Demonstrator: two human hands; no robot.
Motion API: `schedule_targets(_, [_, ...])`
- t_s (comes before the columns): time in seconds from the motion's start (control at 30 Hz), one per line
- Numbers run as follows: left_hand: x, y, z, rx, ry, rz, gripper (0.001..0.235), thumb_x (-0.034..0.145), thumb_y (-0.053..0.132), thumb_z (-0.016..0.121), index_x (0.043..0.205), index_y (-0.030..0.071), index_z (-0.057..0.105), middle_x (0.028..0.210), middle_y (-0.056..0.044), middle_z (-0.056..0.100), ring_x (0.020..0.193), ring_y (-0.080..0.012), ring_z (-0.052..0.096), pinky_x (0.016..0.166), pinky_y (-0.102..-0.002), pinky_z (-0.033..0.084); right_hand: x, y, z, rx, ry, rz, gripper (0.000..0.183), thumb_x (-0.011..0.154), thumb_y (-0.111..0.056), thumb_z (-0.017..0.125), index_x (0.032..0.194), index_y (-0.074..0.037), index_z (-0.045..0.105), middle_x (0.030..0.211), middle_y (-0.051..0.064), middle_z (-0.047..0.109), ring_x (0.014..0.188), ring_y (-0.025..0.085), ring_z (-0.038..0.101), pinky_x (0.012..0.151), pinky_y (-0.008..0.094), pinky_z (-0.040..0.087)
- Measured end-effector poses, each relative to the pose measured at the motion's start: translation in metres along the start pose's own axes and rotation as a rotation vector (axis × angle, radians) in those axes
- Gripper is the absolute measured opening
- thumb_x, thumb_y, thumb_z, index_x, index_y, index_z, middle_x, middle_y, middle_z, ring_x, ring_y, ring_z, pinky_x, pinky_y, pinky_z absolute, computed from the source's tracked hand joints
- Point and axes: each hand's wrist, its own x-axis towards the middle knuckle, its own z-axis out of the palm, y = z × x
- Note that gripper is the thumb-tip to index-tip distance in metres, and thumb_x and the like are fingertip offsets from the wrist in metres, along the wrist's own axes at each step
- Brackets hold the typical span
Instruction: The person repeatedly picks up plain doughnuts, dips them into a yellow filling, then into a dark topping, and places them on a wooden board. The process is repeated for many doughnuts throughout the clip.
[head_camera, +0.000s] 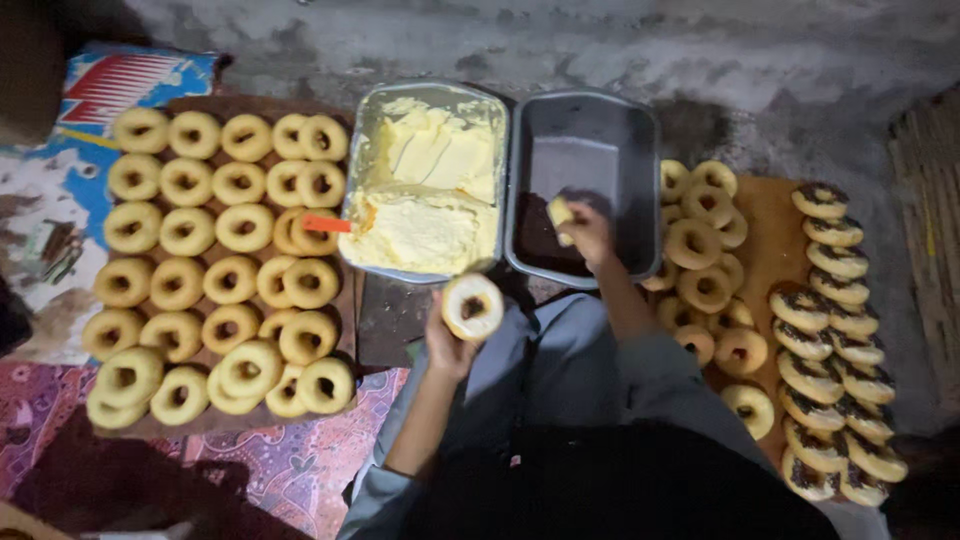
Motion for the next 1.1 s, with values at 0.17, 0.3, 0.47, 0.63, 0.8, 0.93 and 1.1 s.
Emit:
schedule_targets(0.17, [0.017,-0.066,-0.031,0.057,0.008,-0.048,0.061,0.103,0.054,0.044,0.127,0.002,0.064,0.118,-0.013,0.073,0.109,-0.0297,0.07,0.097,-0.048,0.057,-0.001,0.026,0.006,-0.401,-0.135,-0.131,0.048,0.073,-0.002,0.08,0.121,-0.01,0.075,0.105,0.01,0.075,0.093,0.021,0.07,0.082,0.044,0.053])
schedule_targets(0.3, [0.029,-0.062,-0.055,-0.006,-0.022,0.005,0.059,0.108,0.054,0.044,0.129,0.002,0.063,0.12,-0.013,0.071,0.112,-0.0288,0.068,0.103,-0.049,0.055,-0.024,0.012,-0.002,-0.858,-0.037,-0.405,0.042,0.077,-0.005,0.076,0.118,-0.013,0.079,0.109,0.013,0.077,0.101,0.031,0.071,0.088,0.05,0.053])
schedule_targets(0.47, [0.026,-0.053,-0.058,0.073,-0.044,0.009,0.063,0.105,0.056,0.04,0.128,0.002,0.064,0.123,-0.014,0.071,0.115,-0.0303,0.068,0.104,-0.048,0.054,-0.037,0.023,-0.081,0.564,-0.05,0.183,0.044,0.087,-0.008,0.069,0.13,0.002,0.066,0.116,0.015,0.073,0.102,0.027,0.071,0.092,0.039,0.057])
schedule_targets(0.63, [0.026,-0.041,-0.062,0.083,-0.011,0.012,0.062,0.107,0.055,0.041,0.129,0.002,0.063,0.125,-0.013,0.07,0.116,-0.0305,0.067,0.103,-0.049,0.054,-0.127,0.084,-0.194,1.228,0.057,0.224,0.036,0.094,-0.01,0.065,0.127,0.004,0.065,0.115,0.015,0.072,0.103,0.026,0.069,0.097,0.04,0.056])
schedule_targets(0.8, [0.026,-0.036,-0.053,0.154,0.03,0.084,0.063,0.109,0.056,0.041,0.135,0.003,0.061,0.129,-0.014,0.069,0.119,-0.031,0.065,0.105,-0.047,0.053,-0.181,0.106,-0.319,1.192,0.49,0.058,0.03,0.094,-0.011,0.058,0.122,-0.003,0.062,0.113,0.01,0.073,0.104,0.024,0.07,0.1,0.045,0.058])
schedule_targets(0.93, [0.021,-0.033,-0.03,0.158,0.075,0.058,0.065,0.108,0.058,0.04,0.138,0.004,0.059,0.133,-0.015,0.066,0.122,-0.0332,0.063,0.105,-0.05,0.051,-0.178,0.105,-0.388,0.831,0.736,0.023,0.017,0.104,-0.011,0.06,0.121,-0.006,0.057,0.099,0.011,0.067,0.081,0.026,0.054,0.071,0.047,0.038])
schedule_targets(1.1, [0.003,-0.028,0.014,0.034,0.087,-0.027,0.064,0.097,0.053,0.045,0.136,0.005,0.058,0.132,-0.015,0.065,0.123,-0.0399,0.062,0.104,-0.075,0.043,-0.119,0.102,-0.417,0.583,0.884,0.177,0.024,0.102,-0.015,0.061,0.124,-0.008,0.058,0.107,0.01,0.067,0.092,0.025,0.055,0.079,0.046,0.042])
